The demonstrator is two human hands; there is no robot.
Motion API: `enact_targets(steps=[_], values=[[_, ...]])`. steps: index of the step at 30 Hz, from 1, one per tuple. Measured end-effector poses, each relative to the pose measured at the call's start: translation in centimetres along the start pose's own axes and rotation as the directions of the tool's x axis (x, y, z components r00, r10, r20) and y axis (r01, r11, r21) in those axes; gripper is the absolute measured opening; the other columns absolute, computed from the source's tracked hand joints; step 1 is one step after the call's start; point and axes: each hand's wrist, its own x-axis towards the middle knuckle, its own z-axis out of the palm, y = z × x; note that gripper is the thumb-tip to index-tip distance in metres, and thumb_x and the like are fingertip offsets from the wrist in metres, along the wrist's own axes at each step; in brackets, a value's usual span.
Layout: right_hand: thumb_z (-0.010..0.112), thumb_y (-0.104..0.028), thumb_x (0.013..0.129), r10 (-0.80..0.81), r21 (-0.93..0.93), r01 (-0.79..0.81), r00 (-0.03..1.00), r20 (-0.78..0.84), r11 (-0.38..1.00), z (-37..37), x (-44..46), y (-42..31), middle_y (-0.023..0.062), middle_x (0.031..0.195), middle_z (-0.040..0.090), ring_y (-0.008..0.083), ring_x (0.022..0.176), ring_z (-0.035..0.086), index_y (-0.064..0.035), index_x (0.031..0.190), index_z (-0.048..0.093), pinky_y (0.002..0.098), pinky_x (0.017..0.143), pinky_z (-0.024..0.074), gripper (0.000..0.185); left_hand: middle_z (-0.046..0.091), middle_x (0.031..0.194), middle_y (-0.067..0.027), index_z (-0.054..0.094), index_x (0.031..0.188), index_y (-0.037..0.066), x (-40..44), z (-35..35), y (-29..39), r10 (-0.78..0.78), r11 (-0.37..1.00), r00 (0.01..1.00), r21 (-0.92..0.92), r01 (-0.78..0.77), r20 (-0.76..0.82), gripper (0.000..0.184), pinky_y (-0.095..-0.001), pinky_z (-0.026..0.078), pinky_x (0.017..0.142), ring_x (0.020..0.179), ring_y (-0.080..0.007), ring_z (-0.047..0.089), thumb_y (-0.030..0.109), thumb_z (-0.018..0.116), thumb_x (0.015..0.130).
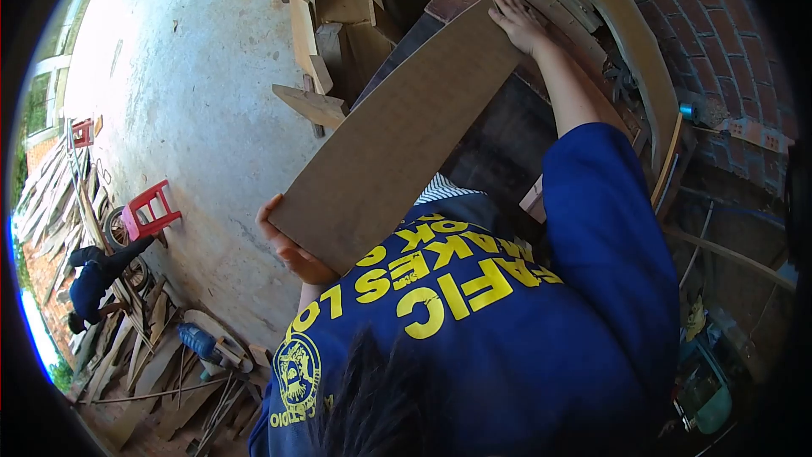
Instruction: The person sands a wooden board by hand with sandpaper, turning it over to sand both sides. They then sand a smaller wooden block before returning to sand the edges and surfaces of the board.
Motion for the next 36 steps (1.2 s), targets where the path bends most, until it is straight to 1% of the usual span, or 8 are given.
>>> enact_targets(steps=[9, 14, 18, 20, 22, 29, 33, 36], values=[[0.026, -0.072, 0.084, 0.08, 0.081, -0.082, 0.996, 0.029, 0.993, -0.3, 0.4, -0.5, 0.0011, 0.154, 0.006, 0.0231, 0.142, 0.005, -0.0256, 0.147, 0.012, 0.0454, 0.113, 0.0045, 0.08, 0.048, 0.113, -0.0121, 0.037, 0.124, 0.007, 3.1, -0.4, 1.4, 0.026, 0.994, 0.999, 0.109, -0.031, 0.043, 0.066, -0.0361, 0.044, 0.091, 0.109, -0.0241, 0.051, 0.059, 0.05, 0.085], [0.027, -0.07, 0.086, 0.029, 0.036, -0.031, 0.998, 0.059, 0.999, -1.2, -1.7, -4.9, 0.0068, 0.154, 0.007, 0.03, 0.141, 0.007, -0.0195, 0.147, 0.014, 0.0464, 0.113, 0.0062, 0.08, 0.048, 0.112, -0.0126, 0.038, 0.124, 0.006, 3.6, 1.3, 2.6, 0.041, 0.992, 0.998, 0.118, -0.045, 0.038, 0.064, -0.0365, 0.044, 0.091, 0.108, -0.0245, 0.051, 0.057, 0.047, 0.087], [0.037, -0.059, 0.089, -0.47, -0.052, 0.474, 0.879, 0.074, 0.879, -4.1, -9.5, -18.2, 0.0133, 0.151, 0.016, 0.0359, 0.139, 0.011, -0.0082, 0.144, 0.02, 0.048, 0.112, 0.0101, 0.077, 0.046, 0.115, -0.0109, 0.037, 0.125, 0.008, 4.2, 1.5, 3.4, 0.021, 0.989, 0.997, 0.145, -0.031, 0.071, 0.065, -0.0357, 0.042, 0.093, 0.111, -0.0232, 0.047, 0.058, 0.049, 0.085], [0.016, -0.078, 0.079, -0.666, 0.095, 0.66, 0.743, 0.064, 0.745, -5.0, -14.3, -24.2, 0.0108, 0.153, 0.011, 0.0354, 0.14, 0.007, -0.014, 0.147, 0.014, 0.0483, 0.113, 0.002, 0.093, 0.046, 0.117, -0.0122, 0.036, 0.125, 0.008, 5.1, 1.8, 4.0, 0.006, 0.992, 0.996, 0.126, -0.017, 0.091, 0.066, -0.0375, 0.043, 0.093, 0.112, -0.0251, 0.048, 0.059, 0.046, 0.085], [0.015, -0.08, 0.078, -0.781, 0.164, 0.768, 0.624, 0.031, 0.62, -5.1, -16.9, -28.2, 0.0087, 0.153, 0.012, 0.0346, 0.14, 0.006, -0.0175, 0.147, 0.014, 0.0485, 0.113, 0.0016, 0.093, 0.046, 0.119, -0.0134, 0.035, 0.126, 0.008, 5.9, 2.2, 4.6, -0.007, 0.994, 0.994, 0.11, -0.005, 0.113, 0.066, -0.0392, 0.044, 0.093, 0.113, -0.027, 0.048, 0.059, 0.043, 0.086], [0.015, -0.079, 0.078, -0.755, 0.257, 0.736, 0.655, -0.039, 0.626, -5.5, -16.4, -27.6, 0.0032, 0.152, 0.016, 0.0294, 0.14, 0.008, -0.0237, 0.147, 0.013, 0.0469, 0.114, 0.0026, 0.088, 0.044, 0.123, -0.0163, 0.036, 0.127, 0.006, 6.8, 2.5, 5.4, -0.049, 0.999, 0.997, 0.012, 0.048, 0.058, 0.063, -0.044, 0.043, 0.095, 0.116, -0.0303, 0.046, 0.056, 0.033, 0.089], [0.017, -0.079, 0.078, -0.536, 0.097, 0.54, 0.842, -0.068, 0.836, -3.6, -12.8, -21.2, 0.0003, 0.151, 0.019, 0.0272, 0.14, 0.013, -0.0251, 0.146, 0.018, 0.0455, 0.114, 0.005, 0.086, 0.045, 0.12, -0.0162, 0.037, 0.126, 0.004, 7.2, 2.6, 5.8, -0.017, 0.97, 0.999, 0.242, 0.007, 0.037, 0.054, -0.0414, 0.04, 0.094, 0.114, -0.0288, 0.046, 0.042, 0.036, 0.088], [0.025, -0.07, 0.085, -0.439, 0.116, 0.451, 0.891, -0.113, 0.885, -3.1, -9.9, -14.0, 0.0013, 0.15, 0.023, 0.0267, 0.139, 0.016, -0.0239, 0.144, 0.025, 0.0443, 0.114, 0.0073, 0.075, 0.045, 0.119, -0.0161, 0.038, 0.126, 0.003, 7.2, 2.3, 6.2, -0.039, 0.935, 0.998, 0.349, 0.057, -0.058, 0.053, -0.0385, 0.038, 0.095, 0.113, -0.0277, 0.046, 0.031, 0.043, 0.082]])
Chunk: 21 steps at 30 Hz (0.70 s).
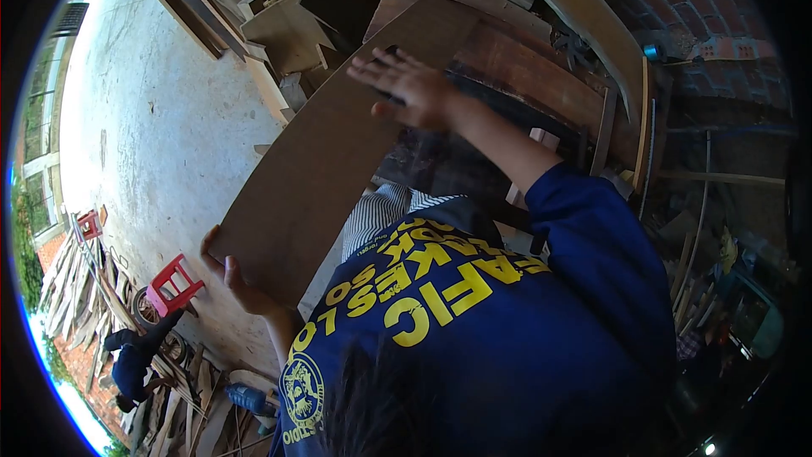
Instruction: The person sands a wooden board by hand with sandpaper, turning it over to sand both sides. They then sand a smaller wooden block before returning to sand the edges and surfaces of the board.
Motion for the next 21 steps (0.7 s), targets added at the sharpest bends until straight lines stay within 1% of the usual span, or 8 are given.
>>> enact_targets(steps=[3, 6, 9, 11, 14, 17, 18, 21], values=[[0.035, -0.058, 0.09, 0.047, 0.094, -0.035, 0.991, -0.128, 0.995, 0.3, -0.8, 8.1, 0.003, 0.146, 0.033, 0.028, 0.137, 0.023, -0.0217, 0.14, 0.036, 0.0444, 0.113, 0.0113, 0.062, 0.046, 0.119, -0.0167, 0.039, 0.127, 0.001, 0.0, -0.1, 0.4, -0.042, 0.997, 0.996, 0.064, 0.047, -0.082, 0.057, -0.0359, 0.037, 0.096, 0.112, -0.0271, 0.047, 0.023, 0.046, 0.074], [0.033, -0.053, 0.093, 0.179, 0.193, -0.138, 0.959, -0.217, 0.971, 0.8, -1.1, 14.9, 0.0045, 0.144, 0.036, 0.0296, 0.137, 0.024, -0.0169, 0.137, 0.043, 0.0439, 0.113, 0.0122, 0.057, 0.048, 0.117, -0.0183, 0.04, 0.127, 0.0, 0.0, 0.9, 1.9, -0.053, 0.994, 0.993, 0.087, 0.062, -0.105, 0.06, -0.035, 0.037, 0.096, 0.11, -0.0273, 0.048, 0.02, 0.047, 0.07], [0.031, -0.06, 0.091, 0.241, 0.206, -0.183, 0.922, -0.305, 0.961, 1.7, -1.0, 16.2, 0.0048, 0.142, 0.039, 0.0286, 0.135, 0.028, -0.0201, 0.135, 0.045, 0.0449, 0.112, 0.0135, 0.061, 0.05, 0.114, -0.02, 0.041, 0.126, -0.002, 0.1, 1.7, 2.7, -0.059, 0.996, 0.993, 0.055, 0.065, -0.101, 0.061, -0.0356, 0.037, 0.096, 0.108, -0.0281, 0.049, 0.02, 0.047, 0.069], [0.025, -0.066, 0.089, 0.125, 0.145, -0.082, 0.941, -0.315, 0.986, 0.8, -1.1, 10.5, 0.0062, 0.139, 0.044, 0.0294, 0.133, 0.032, -0.018, 0.133, 0.047, 0.0471, 0.111, 0.0142, 0.069, 0.05, 0.113, -0.0208, 0.041, 0.125, -0.003, 0.8, 1.7, 2.9, -0.053, 0.998, 0.995, 0.019, 0.054, -0.086, 0.06, -0.036, 0.037, 0.096, 0.108, -0.0285, 0.05, 0.02, 0.046, 0.069], [0.016, -0.071, 0.086, -0.075, 0.194, 0.135, 0.955, -0.288, 0.972, -0.2, -0.6, -2.2, 0.0079, 0.137, 0.046, 0.0292, 0.13, 0.038, -0.0133, 0.131, 0.048, 0.0495, 0.11, 0.0189, 0.08, 0.05, 0.116, -0.0207, 0.041, 0.125, -0.003, 1.2, 1.3, 3.1, -0.063, 0.998, 0.996, -0.01, 0.063, -0.058, 0.06, -0.0369, 0.037, 0.096, 0.11, -0.0293, 0.049, 0.02, 0.046, 0.07], [0.021, -0.07, 0.086, -0.338, 0.198, 0.391, 0.906, -0.255, 0.899, -1.3, -1.2, -14.5, 0.0075, 0.139, 0.043, 0.0264, 0.132, 0.036, -0.0149, 0.137, 0.04, 0.0503, 0.109, 0.0207, 0.077, 0.049, 0.119, -0.02, 0.04, 0.127, -0.003, 1.0, 1.3, 3.6, -0.112, 0.994, 0.989, -0.009, 0.112, -0.1, 0.058, -0.0373, 0.036, 0.097, 0.111, -0.0291, 0.048, 0.017, 0.045, 0.072], [0.021, -0.07, 0.086, -0.396, 0.243, 0.462, 0.876, -0.277, 0.853, -1.4, -1.4, -16.5, 0.0071, 0.14, 0.042, 0.0258, 0.132, 0.035, -0.0155, 0.138, 0.039, 0.0503, 0.109, 0.0208, 0.077, 0.049, 0.118, -0.0202, 0.04, 0.128, -0.002, 1.1, 0.9, 3.4, -0.098, 0.995, 0.992, 0.013, 0.1, -0.074, 0.057, -0.0387, 0.038, 0.096, 0.111, -0.0298, 0.049, 0.016, 0.044, 0.074], [0.021, -0.071, 0.085, -0.393, 0.259, 0.457, 0.881, -0.264, 0.851, -0.6, -0.9, -15.0, 0.0068, 0.14, 0.042, 0.0247, 0.131, 0.037, -0.0159, 0.138, 0.039, 0.0495, 0.109, 0.0228, 0.078, 0.049, 0.117, -0.0207, 0.037, 0.129, 0.0, 1.7, -1.4, 2.7, -0.054, 0.994, 0.998, 0.091, 0.055, -0.014, 0.052, -0.0429, 0.043, 0.092, 0.109, -0.0316, 0.051, 0.012, 0.04, 0.079]])
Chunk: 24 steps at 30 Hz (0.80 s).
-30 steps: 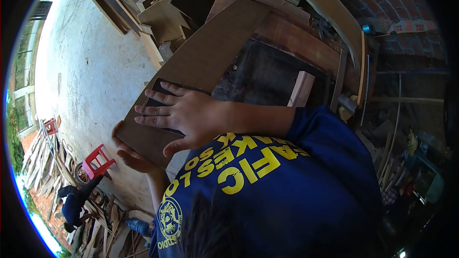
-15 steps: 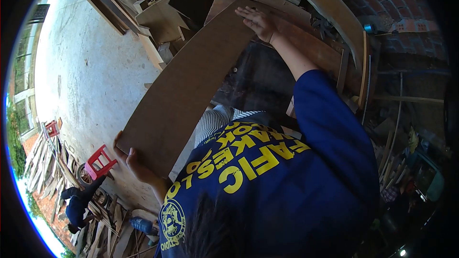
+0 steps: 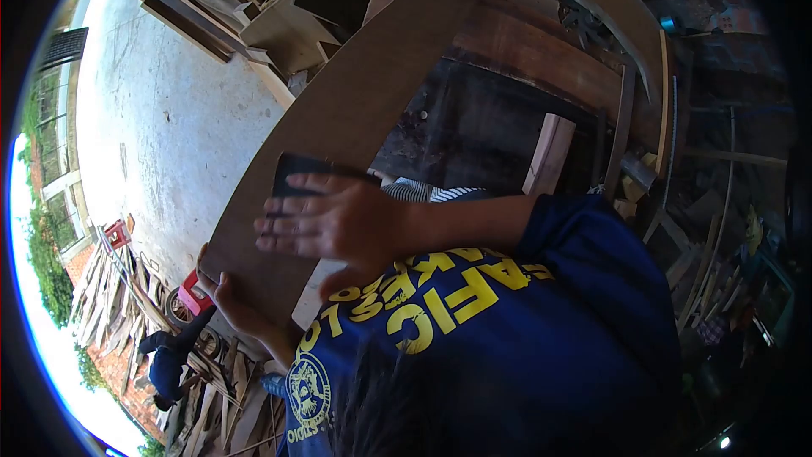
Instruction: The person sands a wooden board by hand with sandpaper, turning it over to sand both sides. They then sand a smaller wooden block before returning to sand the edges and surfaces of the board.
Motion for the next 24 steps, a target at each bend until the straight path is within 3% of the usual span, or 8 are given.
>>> enact_targets(steps=[5, 10, 14, 16, 17, 19, 21, 24], values=[[0.026, -0.057, 0.093, 0.333, -0.294, -0.366, 0.93, -0.158, 0.883, -5.1, -7.7, 17.4, 0.0083, 0.135, 0.048, 0.0242, 0.127, 0.042, -0.0171, 0.133, 0.046, 0.0431, 0.11, 0.0252, 0.06, 0.048, 0.121, -0.0185, 0.036, 0.131, -0.001, 0.6, -1.9, -1.4, -0.12, 0.992, 0.992, -0.043, 0.118, -0.05, 0.058, -0.0366, 0.033, 0.1, 0.114, -0.0281, 0.047, 0.012, 0.044, 0.075], [0.029, -0.044, 0.097, 0.538, -0.209, -0.596, 0.797, -0.276, 0.775, -10.1, -15.5, 31.8, 0.0119, 0.138, 0.043, 0.0273, 0.132, 0.035, -0.01, 0.134, 0.045, 0.0399, 0.111, 0.0207, 0.053, 0.049, 0.118, -0.0187, 0.034, 0.131, -0.001, -0.9, -1.3, -0.7, -0.015, 0.983, 1.0, 0.184, 0.018, -0.016, 0.057, -0.0374, 0.034, 0.1, 0.114, -0.0277, 0.047, 0.01, 0.043, 0.076], [0.019, -0.061, 0.092, 0.422, -0.189, -0.47, 0.873, -0.247, 0.862, -7.6, -10.7, 22.6, 0.011, 0.137, 0.045, 0.0256, 0.129, 0.039, -0.0123, 0.132, 0.047, 0.0401, 0.111, 0.0227, 0.069, 0.051, 0.117, -0.0197, 0.036, 0.129, -0.003, -1.2, -1.3, -0.1, 0.002, 0.991, 0.998, -0.13, 0.005, 0.057, 0.041, -0.0341, 0.046, 0.09, 0.106, -0.0256, 0.055, 0.009, 0.033, 0.09], [0.016, -0.067, 0.088, 0.281, -0.193, -0.31, 0.946, -0.162, 0.931, -5.7, -6.4, 14.9, 0.0116, 0.134, 0.048, 0.0279, 0.124, 0.045, -0.0105, 0.13, 0.049, 0.0428, 0.108, 0.0282, 0.078, 0.049, 0.119, -0.0209, 0.035, 0.13, -0.002, -0.5, -3.4, -0.9, 0.168, 0.663, 0.968, 0.705, -0.252, 0.187, 0.042, -0.0349, 0.045, 0.092, 0.106, -0.0263, 0.055, 0.01, 0.032, 0.091], [0.018, -0.068, 0.087, 0.208, -0.186, -0.224, 0.973, -0.102, 0.957, -5.0, -4.4, 10.5, 0.0112, 0.132, 0.05, 0.0276, 0.124, 0.045, -0.0103, 0.131, 0.047, 0.0423, 0.108, 0.0287, 0.078, 0.049, 0.119, -0.0209, 0.035, 0.13, -0.002, -0.5, -2.2, 0.0, 0.165, 0.663, 0.967, 0.704, -0.256, 0.196, 0.042, -0.0349, 0.045, 0.092, 0.106, -0.0263, 0.055, 0.01, 0.032, 0.091], [0.026, -0.067, 0.087, 0.001, -0.056, -0.002, 1.0, -0.02, 0.998, -2.7, -1.2, 3.6, 0.0089, 0.138, 0.044, 0.0262, 0.128, 0.041, -0.0122, 0.135, 0.042, 0.0432, 0.108, 0.0299, 0.075, 0.052, 0.115, -0.0207, 0.042, 0.125, -0.002, -0.2, 0.8, 2.6, -0.084, 0.991, 0.996, -0.11, 0.083, -0.006, 0.038, -0.0358, 0.046, 0.091, 0.103, -0.0266, 0.056, 0.008, 0.035, 0.089], [0.027, -0.066, 0.088, -0.147, 0.145, 0.147, 0.989, -0.013, 0.978, -1.8, 0.2, -0.6, 0.0083, 0.137, 0.045, 0.0251, 0.128, 0.041, -0.013, 0.136, 0.041, 0.0428, 0.107, 0.031, 0.073, 0.051, 0.116, -0.0205, 0.041, 0.126, -0.002, 0.0, 0.2, 2.6, -0.069, 0.996, 0.997, -0.048, 0.069, -0.017, 0.04, -0.0358, 0.045, 0.092, 0.104, -0.0267, 0.055, 0.008, 0.036, 0.088], [0.024, -0.066, 0.088, -0.019, 0.031, 0.021, 0.997, -0.071, 0.999, -2.6, 0.7, 2.7, 0.0089, 0.134, 0.048, 0.0247, 0.128, 0.041, -0.0136, 0.135, 0.043, 0.0412, 0.107, 0.032, 0.073, 0.051, 0.118, -0.0201, 0.039, 0.128, -0.003, 0.8, -2.0, 1.9, -0.024, 0.995, 0.997, 0.099, 0.03, -0.068, 0.045, -0.0359, 0.041, 0.095, 0.107, -0.0269, 0.053, 0.007, 0.037, 0.085]])
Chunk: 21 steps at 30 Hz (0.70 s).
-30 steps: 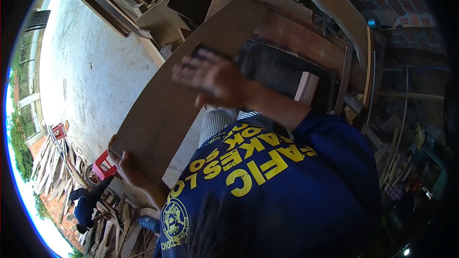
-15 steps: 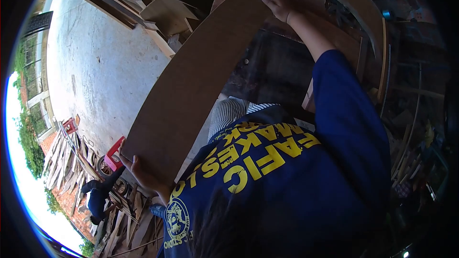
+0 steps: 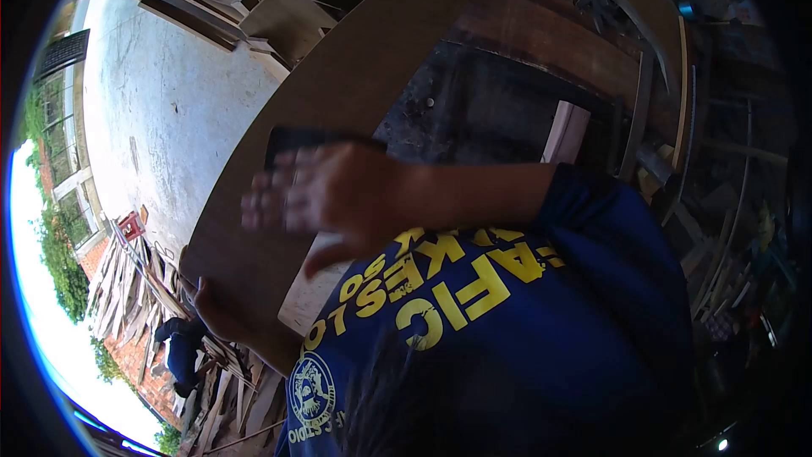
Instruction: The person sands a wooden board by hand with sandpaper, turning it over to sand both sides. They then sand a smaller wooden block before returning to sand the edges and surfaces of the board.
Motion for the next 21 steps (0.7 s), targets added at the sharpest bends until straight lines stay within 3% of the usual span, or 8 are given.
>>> enact_targets(steps=[3, 5, 8, 11, 13, 17, 19, 21], values=[[0.016, -0.068, 0.088, 0.426, -0.197, -0.412, 0.904, 0.033, 0.889, -3.0, -3.6, 9.8, 0.0076, 0.138, 0.043, 0.0255, 0.129, 0.039, -0.0168, 0.136, 0.042, 0.0394, 0.108, 0.0311, 0.075, 0.05, 0.12, -0.0196, 0.037, 0.131, -0.003, 1.4, -1.1, -0.9, 0.047, 0.991, 0.998, 0.126, -0.042, -0.034, 0.051, -0.0359, 0.038, 0.098, 0.11, -0.0272, 0.051, 0.007, 0.039, 0.081], [0.012, -0.06, 0.093, 0.487, -0.25, -0.476, 0.873, -0.02, 0.843, -5.1, -7.8, 17.5, 0.0055, 0.144, 0.036, 0.0251, 0.136, 0.027, -0.0169, 0.139, 0.038, 0.0405, 0.113, 0.0186, 0.068, 0.049, 0.121, -0.0195, 0.037, 0.132, -0.003, 1.1, -0.9, -1.2, 0.057, 0.986, 0.997, 0.161, -0.048, -0.053, 0.053, -0.036, 0.037, 0.099, 0.111, -0.0273, 0.051, 0.006, 0.039, 0.08], [0.01, -0.058, 0.094, 0.539, -0.317, -0.519, 0.842, -0.031, 0.794, -7.7, -11.9, 25.8, 0.0043, 0.146, 0.032, 0.0252, 0.138, 0.021, -0.0186, 0.14, 0.035, 0.0405, 0.114, 0.0122, 0.066, 0.049, 0.122, -0.0195, 0.035, 0.133, -0.003, 0.6, -0.9, -1.6, 0.006, 1.0, 0.995, -0.023, -0.008, -0.099, 0.053, -0.0355, 0.037, 0.1, 0.113, -0.0265, 0.05, 0.007, 0.04, 0.081], [0.012, -0.059, 0.093, 0.668, -0.277, -0.663, 0.739, -0.09, 0.696, -9.0, -11.4, 27.3, 0.0028, 0.147, 0.031, 0.0264, 0.139, 0.019, -0.0224, 0.141, 0.034, 0.0413, 0.114, 0.0107, 0.064, 0.048, 0.123, -0.0196, 0.033, 0.135, -0.003, 0.7, -2.2, -2.5, 0.159, 0.961, 0.987, 0.228, -0.157, 0.01, 0.054, -0.0344, 0.035, 0.102, 0.116, -0.0252, 0.048, 0.008, 0.04, 0.082], [0.015, -0.061, 0.092, 0.677, -0.291, -0.677, 0.726, -0.119, 0.676, -7.8, -11.2, 25.3, 0.0017, 0.147, 0.031, 0.0276, 0.139, 0.019, -0.024, 0.14, 0.036, 0.044, 0.114, 0.0104, 0.064, 0.045, 0.127, -0.0207, 0.029, 0.137, -0.003, 0.5, -2.1, -2.8, 0.147, 0.962, 0.989, 0.228, -0.15, 0.03, 0.056, -0.0355, 0.034, 0.103, 0.119, -0.026, 0.046, 0.009, 0.041, 0.083], [0.014, -0.068, 0.086, 0.368, -0.249, -0.333, 0.923, 0.111, 0.91, -2.6, -4.5, 10.2, 0.0001, 0.146, 0.031, 0.0258, 0.137, 0.023, -0.0243, 0.141, 0.031, 0.0493, 0.113, 0.0124, 0.073, 0.043, 0.129, -0.0213, 0.027, 0.137, -0.001, 1.4, -5.2, -5.6, 0.163, 0.942, 0.987, 0.298, -0.151, -0.016, 0.057, -0.0381, 0.034, 0.103, 0.12, -0.0284, 0.044, 0.009, 0.04, 0.082], [0.019, -0.068, 0.086, 0.243, -0.179, -0.215, 0.958, 0.151, 0.96, 0.2, -1.9, 3.5, -0.0001, 0.147, 0.03, 0.0245, 0.138, 0.021, -0.0232, 0.143, 0.028, 0.0482, 0.113, 0.0122, 0.074, 0.043, 0.129, -0.021, 0.027, 0.137, 0.001, 0.4, -2.1, -3.4, 0.012, 1.0, 0.997, -0.014, -0.011, 0.074, 0.058, -0.04, 0.034, 0.102, 0.119, -0.0297, 0.045, 0.01, 0.039, 0.081], [0.019, -0.069, 0.085, 0.202, -0.124, -0.182, 0.964, 0.173, 0.975, 1.6, -0.4, -0.1, 0.0002, 0.147, 0.029, 0.024, 0.138, 0.021, -0.0226, 0.143, 0.028, 0.0477, 0.113, 0.0118, 0.075, 0.043, 0.129, -0.0207, 0.029, 0.136, 0.002, -1.1, 2.0, -0.6, -0.083, 0.986, 0.996, -0.144, 0.085, 0.021, 0.058, -0.0405, 0.034, 0.102, 0.119, -0.03, 0.045, 0.01, 0.039, 0.08]])
